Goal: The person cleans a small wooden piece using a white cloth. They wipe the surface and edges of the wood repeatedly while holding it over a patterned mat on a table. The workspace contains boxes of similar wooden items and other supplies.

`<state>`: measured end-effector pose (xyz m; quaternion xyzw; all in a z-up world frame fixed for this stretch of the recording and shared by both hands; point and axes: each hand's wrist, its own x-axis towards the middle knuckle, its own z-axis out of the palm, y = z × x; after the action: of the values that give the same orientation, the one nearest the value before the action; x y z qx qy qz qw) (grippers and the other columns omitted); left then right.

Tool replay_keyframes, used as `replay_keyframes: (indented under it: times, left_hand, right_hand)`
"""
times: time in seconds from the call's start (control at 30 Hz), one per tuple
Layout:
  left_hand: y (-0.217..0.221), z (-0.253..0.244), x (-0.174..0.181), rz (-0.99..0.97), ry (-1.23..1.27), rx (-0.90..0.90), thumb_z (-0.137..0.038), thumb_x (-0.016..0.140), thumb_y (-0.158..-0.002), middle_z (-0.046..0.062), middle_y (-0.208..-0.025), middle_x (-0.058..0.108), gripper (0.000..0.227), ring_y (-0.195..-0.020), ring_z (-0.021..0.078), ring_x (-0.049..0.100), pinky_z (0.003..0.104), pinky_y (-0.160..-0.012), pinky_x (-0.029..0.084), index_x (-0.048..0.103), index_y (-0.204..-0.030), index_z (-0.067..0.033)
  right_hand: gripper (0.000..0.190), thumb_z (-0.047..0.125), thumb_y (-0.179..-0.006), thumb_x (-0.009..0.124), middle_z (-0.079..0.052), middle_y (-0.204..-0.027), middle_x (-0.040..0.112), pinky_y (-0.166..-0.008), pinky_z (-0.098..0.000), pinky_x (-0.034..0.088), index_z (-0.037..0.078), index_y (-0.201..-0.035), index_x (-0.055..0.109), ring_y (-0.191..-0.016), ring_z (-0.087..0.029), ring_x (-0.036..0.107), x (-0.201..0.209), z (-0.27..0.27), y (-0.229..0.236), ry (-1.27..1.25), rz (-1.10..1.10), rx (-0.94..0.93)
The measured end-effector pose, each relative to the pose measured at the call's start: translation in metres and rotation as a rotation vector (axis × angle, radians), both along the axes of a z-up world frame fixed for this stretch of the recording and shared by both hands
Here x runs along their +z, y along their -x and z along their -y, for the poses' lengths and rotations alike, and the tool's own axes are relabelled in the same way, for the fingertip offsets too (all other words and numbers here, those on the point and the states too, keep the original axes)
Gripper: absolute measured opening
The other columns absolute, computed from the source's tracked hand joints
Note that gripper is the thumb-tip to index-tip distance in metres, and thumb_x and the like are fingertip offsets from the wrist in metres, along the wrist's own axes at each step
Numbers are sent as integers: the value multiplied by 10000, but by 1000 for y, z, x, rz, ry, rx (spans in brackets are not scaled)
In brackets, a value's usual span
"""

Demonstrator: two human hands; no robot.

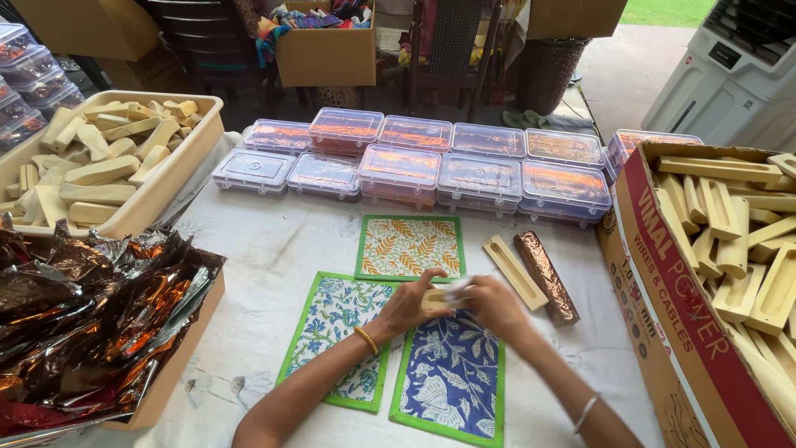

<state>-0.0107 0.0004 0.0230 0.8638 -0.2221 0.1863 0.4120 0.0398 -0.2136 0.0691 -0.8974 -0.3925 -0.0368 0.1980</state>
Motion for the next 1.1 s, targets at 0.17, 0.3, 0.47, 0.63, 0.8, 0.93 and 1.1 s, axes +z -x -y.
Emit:
replay_keyframes:
  times: [0.17,0.3,0.47,0.63,0.8,0.93,1.1]
  left_hand:
    - [-2,0,-1,-47,4,7,-336,865,-791,165,-880,755,735,-732,285,761,342,-669,647,431,-1336,-103]
    - [-7,-2,-10,11,3,-17,-317,868,-780,169,-870,748,737,-726,257,752,296,-653,644,430,-1332,-100]
    - [-5,2,-9,-52,-109,37,-430,835,-831,135,-798,730,668,-620,221,713,289,-573,600,460,-1294,-127]
    - [-1,2,2,-147,-167,94,-483,783,-876,101,-695,692,642,-551,210,643,343,-545,535,464,-1309,-133]
    - [-4,2,-7,5,-140,73,-414,825,-816,107,-736,683,792,-601,249,689,333,-578,578,384,-1385,-82]
    - [-5,1,-16,-22,-169,66,-376,815,-832,93,-740,685,839,-585,266,691,331,-555,569,311,-1429,-72]
    - [-5,2,-18,6,-198,45,-403,810,-848,70,-741,705,891,-544,239,667,324,-510,559,264,-1469,-71]
  right_hand:
    - [299,27,-775,733,-56,-1147,719,-932,-351,571,139,-1050,773,-1021,-219,693,-6,-15,14,-90,109,101]
    - [241,83,-832,742,-19,-1163,718,-953,-309,580,187,-1045,790,-1008,-165,724,14,11,-13,39,-264,-36]
    - [217,236,-872,735,29,-1125,762,-916,-304,590,232,-1086,769,-967,-112,738,38,51,-33,352,-276,-300]
    - [255,305,-999,619,-46,-1153,728,-871,-370,589,192,-1213,702,-925,-199,724,85,42,-8,136,-133,-477]
    - [284,241,-955,626,-80,-1181,642,-926,-384,545,209,-1234,668,-1020,-224,657,18,17,-19,220,-260,-308]
    - [236,142,-885,651,-64,-1303,632,-867,-346,614,139,-1114,709,-1032,-214,692,-35,-8,5,189,81,-246]
    - [297,213,-926,660,-113,-1155,640,-815,-369,609,111,-1205,667,-989,-260,688,-11,-21,25,-88,129,-46]
